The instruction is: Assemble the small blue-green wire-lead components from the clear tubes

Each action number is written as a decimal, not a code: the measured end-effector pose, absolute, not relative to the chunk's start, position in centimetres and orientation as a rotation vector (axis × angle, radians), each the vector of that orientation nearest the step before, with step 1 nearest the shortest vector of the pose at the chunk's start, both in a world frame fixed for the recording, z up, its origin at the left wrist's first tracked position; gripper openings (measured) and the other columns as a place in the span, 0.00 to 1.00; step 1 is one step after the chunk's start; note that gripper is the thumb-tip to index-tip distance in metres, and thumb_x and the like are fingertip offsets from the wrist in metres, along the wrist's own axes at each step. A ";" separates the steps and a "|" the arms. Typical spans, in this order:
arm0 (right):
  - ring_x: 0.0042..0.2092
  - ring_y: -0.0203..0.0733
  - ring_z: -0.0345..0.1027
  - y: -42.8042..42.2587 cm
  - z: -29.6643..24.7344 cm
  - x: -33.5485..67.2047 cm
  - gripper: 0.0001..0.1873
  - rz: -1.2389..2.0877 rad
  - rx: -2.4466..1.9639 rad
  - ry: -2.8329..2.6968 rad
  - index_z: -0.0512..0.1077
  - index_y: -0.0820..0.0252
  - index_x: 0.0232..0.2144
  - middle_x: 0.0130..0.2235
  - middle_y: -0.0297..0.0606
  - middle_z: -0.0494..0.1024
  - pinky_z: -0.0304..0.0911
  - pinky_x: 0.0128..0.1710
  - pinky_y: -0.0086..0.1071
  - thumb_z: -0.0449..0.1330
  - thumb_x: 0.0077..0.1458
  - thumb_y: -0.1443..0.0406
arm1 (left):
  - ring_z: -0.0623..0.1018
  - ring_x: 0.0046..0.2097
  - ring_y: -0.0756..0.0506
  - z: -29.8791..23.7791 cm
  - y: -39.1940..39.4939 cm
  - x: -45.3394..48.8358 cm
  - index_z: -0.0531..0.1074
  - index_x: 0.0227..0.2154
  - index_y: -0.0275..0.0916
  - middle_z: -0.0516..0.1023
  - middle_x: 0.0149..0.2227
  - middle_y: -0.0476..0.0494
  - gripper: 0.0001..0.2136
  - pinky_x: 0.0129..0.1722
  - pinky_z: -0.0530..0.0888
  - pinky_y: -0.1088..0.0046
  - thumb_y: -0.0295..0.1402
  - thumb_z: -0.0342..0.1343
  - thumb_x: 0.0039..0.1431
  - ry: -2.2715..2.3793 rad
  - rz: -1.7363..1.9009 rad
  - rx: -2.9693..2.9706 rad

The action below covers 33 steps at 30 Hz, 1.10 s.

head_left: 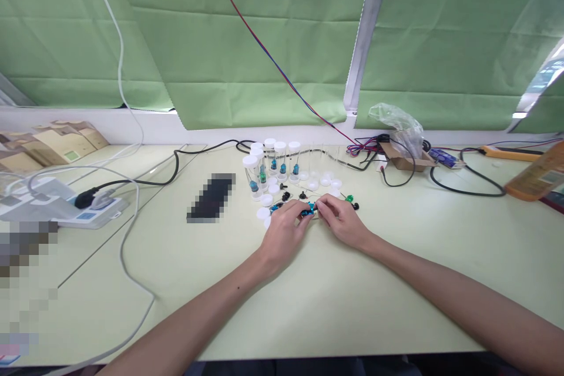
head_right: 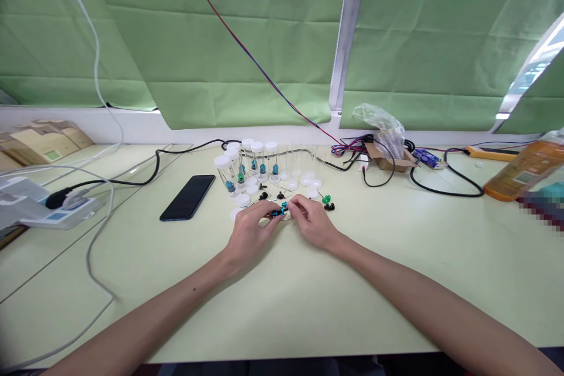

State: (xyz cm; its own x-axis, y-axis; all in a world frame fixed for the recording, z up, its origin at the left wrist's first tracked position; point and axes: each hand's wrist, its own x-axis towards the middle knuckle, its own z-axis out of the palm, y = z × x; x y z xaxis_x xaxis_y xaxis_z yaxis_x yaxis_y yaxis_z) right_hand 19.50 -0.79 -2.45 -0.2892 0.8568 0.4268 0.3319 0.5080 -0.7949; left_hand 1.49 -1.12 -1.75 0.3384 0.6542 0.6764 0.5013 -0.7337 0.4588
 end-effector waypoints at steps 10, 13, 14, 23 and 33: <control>0.25 0.35 0.53 -0.5 -2.7 19.4 0.23 0.631 -1.101 -1.851 0.58 0.57 0.21 0.21 0.29 0.61 0.52 0.27 0.30 0.47 0.66 0.53 | 0.78 0.37 0.45 -2.0 -1.3 1.6 0.73 0.35 0.39 0.79 0.35 0.44 0.03 0.36 0.75 0.69 0.27 0.56 0.60 1.046 1.318 2.435; 0.25 0.35 0.55 -0.3 -2.8 19.4 0.24 0.624 -1.106 -1.848 0.59 0.58 0.20 0.21 0.30 0.63 0.53 0.28 0.31 0.46 0.66 0.53 | 0.78 0.38 0.45 -2.1 -1.4 1.6 0.73 0.35 0.40 0.79 0.35 0.45 0.03 0.37 0.75 0.69 0.27 0.56 0.60 1.044 1.295 2.436; 0.25 0.36 0.56 -0.3 -2.8 19.4 0.25 0.627 -1.108 -1.846 0.59 0.58 0.20 0.21 0.31 0.63 0.53 0.28 0.31 0.45 0.66 0.53 | 0.78 0.38 0.45 -2.1 -1.4 1.7 0.73 0.35 0.40 0.79 0.35 0.45 0.03 0.37 0.75 0.69 0.27 0.56 0.60 1.042 1.289 2.436; 0.29 0.38 0.63 -0.8 -2.3 19.4 0.15 0.669 -1.030 -1.832 0.70 0.58 0.34 0.30 0.36 0.73 0.58 0.30 0.31 0.50 0.65 0.55 | 0.77 0.32 0.49 -1.6 -1.2 1.5 0.73 0.34 0.39 0.78 0.34 0.47 0.03 0.33 0.74 0.72 0.25 0.57 0.59 1.073 1.358 2.376; 0.26 0.36 0.58 -0.6 -2.7 19.5 0.13 0.761 -0.984 -1.859 0.68 0.58 0.35 0.26 0.32 0.66 0.56 0.28 0.30 0.50 0.65 0.57 | 0.76 0.33 0.48 -1.8 -1.2 1.6 0.73 0.34 0.39 0.78 0.34 0.47 0.04 0.34 0.73 0.72 0.24 0.57 0.58 1.080 1.328 2.409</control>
State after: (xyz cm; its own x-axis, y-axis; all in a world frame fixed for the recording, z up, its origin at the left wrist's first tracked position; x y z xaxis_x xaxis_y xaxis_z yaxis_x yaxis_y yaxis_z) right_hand 19.52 -0.62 -2.67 -0.3047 0.8588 0.4118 0.3238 0.5000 -0.8032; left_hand 1.61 -1.20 -1.82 0.3349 0.6740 0.6584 0.5076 -0.7177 0.4766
